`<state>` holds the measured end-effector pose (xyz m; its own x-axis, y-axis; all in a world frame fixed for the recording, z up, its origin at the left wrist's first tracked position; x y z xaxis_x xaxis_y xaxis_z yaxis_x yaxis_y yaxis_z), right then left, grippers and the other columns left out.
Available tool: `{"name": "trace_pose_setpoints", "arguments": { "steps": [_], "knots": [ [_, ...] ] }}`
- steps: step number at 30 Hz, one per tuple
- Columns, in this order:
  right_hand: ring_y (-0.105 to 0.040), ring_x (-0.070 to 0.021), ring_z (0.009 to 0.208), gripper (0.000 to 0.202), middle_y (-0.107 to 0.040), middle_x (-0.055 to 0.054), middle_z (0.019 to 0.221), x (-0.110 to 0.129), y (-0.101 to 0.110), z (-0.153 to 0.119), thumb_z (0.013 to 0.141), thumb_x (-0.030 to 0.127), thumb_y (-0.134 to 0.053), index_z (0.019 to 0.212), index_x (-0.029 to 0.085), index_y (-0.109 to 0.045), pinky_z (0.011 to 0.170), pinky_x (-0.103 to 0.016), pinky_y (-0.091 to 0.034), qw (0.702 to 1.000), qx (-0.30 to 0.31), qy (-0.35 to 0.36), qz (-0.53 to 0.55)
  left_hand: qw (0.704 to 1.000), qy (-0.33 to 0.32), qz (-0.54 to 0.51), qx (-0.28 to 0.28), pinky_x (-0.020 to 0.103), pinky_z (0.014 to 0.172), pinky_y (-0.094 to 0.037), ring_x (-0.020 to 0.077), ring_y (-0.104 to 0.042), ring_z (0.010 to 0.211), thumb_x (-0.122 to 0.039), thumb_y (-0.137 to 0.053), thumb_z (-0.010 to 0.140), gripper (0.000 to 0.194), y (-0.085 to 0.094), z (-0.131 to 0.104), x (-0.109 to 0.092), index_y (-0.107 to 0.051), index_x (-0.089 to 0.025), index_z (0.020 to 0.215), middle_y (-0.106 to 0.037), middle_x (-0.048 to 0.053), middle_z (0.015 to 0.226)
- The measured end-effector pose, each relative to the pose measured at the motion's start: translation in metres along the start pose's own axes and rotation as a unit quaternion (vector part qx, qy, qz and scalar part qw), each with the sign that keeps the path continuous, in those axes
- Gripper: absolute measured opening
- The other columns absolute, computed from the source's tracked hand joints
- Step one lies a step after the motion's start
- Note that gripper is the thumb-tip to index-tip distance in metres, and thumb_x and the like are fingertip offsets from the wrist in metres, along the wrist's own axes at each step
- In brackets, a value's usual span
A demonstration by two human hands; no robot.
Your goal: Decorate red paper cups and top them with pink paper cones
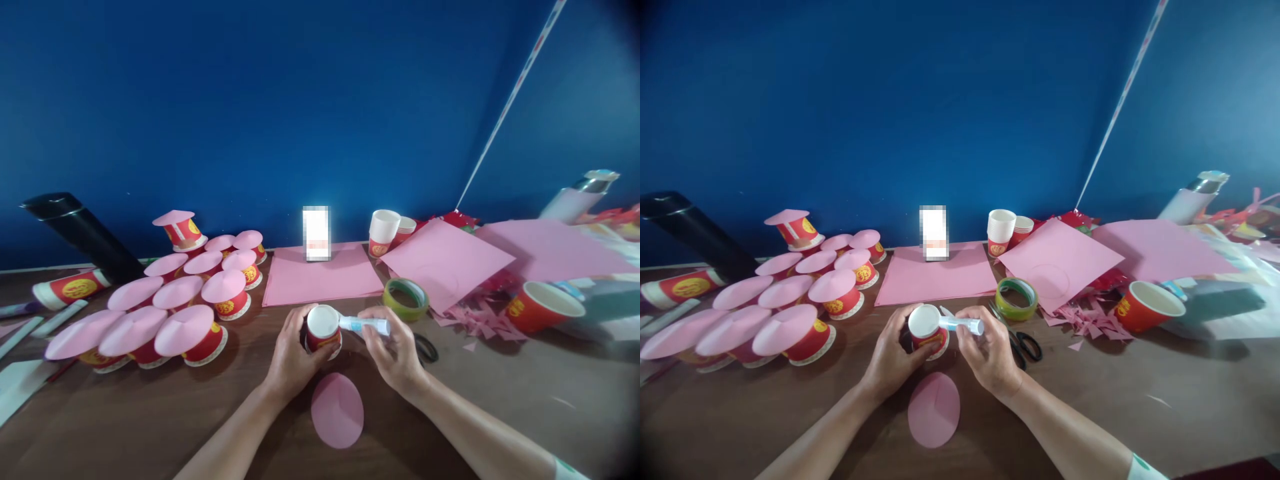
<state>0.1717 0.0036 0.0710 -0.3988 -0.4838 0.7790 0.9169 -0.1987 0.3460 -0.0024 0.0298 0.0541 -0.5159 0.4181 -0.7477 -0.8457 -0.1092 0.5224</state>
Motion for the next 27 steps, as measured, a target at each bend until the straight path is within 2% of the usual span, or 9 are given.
{"name": "trace_pose_setpoints", "arguments": {
  "steps": [6, 14, 20, 23, 27],
  "knots": [
    [-0.042, -0.0078, 0.049, 0.007, -0.053, 0.002, 0.068, -0.003, -0.002, 0.000, 0.084, 0.022, -0.050, 0.090, 0.019, -0.052, 0.045, -0.018, -0.037, 1.000, 0.005, -0.009, 0.008, 1.000, -0.002, 0.001, -0.005, 0.037, 0.088, -0.043, 0.0223, -0.053, 0.103, -0.029, -0.070, 0.064, 0.055, 0.000, -0.002, 0.001, -0.048, -0.021, 0.114, -0.057, 0.007, 0.110],
    [-0.051, -0.0101, 0.059, 0.011, -0.058, 0.000, 0.078, 0.005, -0.002, -0.001, 0.083, 0.018, -0.051, 0.093, 0.020, -0.053, 0.055, -0.020, -0.042, 0.999, -0.003, 0.033, -0.007, 1.000, 0.008, 0.010, -0.007, 0.036, 0.086, -0.044, 0.0216, -0.054, 0.100, -0.035, -0.070, 0.064, 0.052, -0.001, -0.002, 0.001, -0.049, -0.022, 0.110, -0.057, 0.006, 0.106],
    [-0.057, -0.0135, 0.070, 0.013, -0.060, -0.003, 0.084, 0.012, -0.001, -0.002, 0.082, 0.016, -0.052, 0.094, 0.020, -0.054, 0.063, -0.023, -0.045, 0.997, -0.006, 0.072, -0.016, 0.999, 0.037, 0.027, -0.018, 0.039, 0.091, -0.041, 0.0237, -0.050, 0.105, -0.039, -0.075, 0.056, 0.070, 0.002, -0.003, 0.011, -0.046, -0.022, 0.117, -0.051, 0.007, 0.112],
    [-0.057, -0.0140, 0.070, 0.013, -0.060, -0.004, 0.084, 0.012, -0.001, -0.002, 0.082, 0.017, -0.052, 0.095, 0.020, -0.054, 0.062, -0.023, -0.046, 0.997, -0.008, 0.072, -0.016, 0.999, 0.036, 0.028, 0.003, 0.039, 0.088, -0.043, 0.0235, -0.051, 0.102, -0.038, -0.074, 0.058, 0.060, 0.000, -0.003, 0.008, -0.050, -0.022, 0.110, -0.051, 0.006, 0.106],
    [-0.057, -0.0129, 0.066, 0.012, -0.060, -0.002, 0.082, 0.009, 0.000, -0.002, 0.082, 0.018, -0.052, 0.094, 0.020, -0.054, 0.061, -0.022, -0.046, 0.998, -0.013, 0.052, -0.021, 0.999, 0.009, 0.014, 0.036, 0.038, 0.084, -0.044, 0.0227, -0.053, 0.097, -0.034, -0.063, 0.070, 0.044, -0.003, -0.004, -0.003, -0.048, -0.019, 0.108, -0.053, 0.008, 0.103]
  ]
}}
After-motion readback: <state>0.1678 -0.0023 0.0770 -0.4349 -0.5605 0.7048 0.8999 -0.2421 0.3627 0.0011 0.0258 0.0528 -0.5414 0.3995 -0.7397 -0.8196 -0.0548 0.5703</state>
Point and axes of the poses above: each hand's wrist, its own z-axis towards the middle knuckle, its own y-axis out of the back of the hand, x = y × z, the point moved 8 cm from there along z, towards the middle knuckle
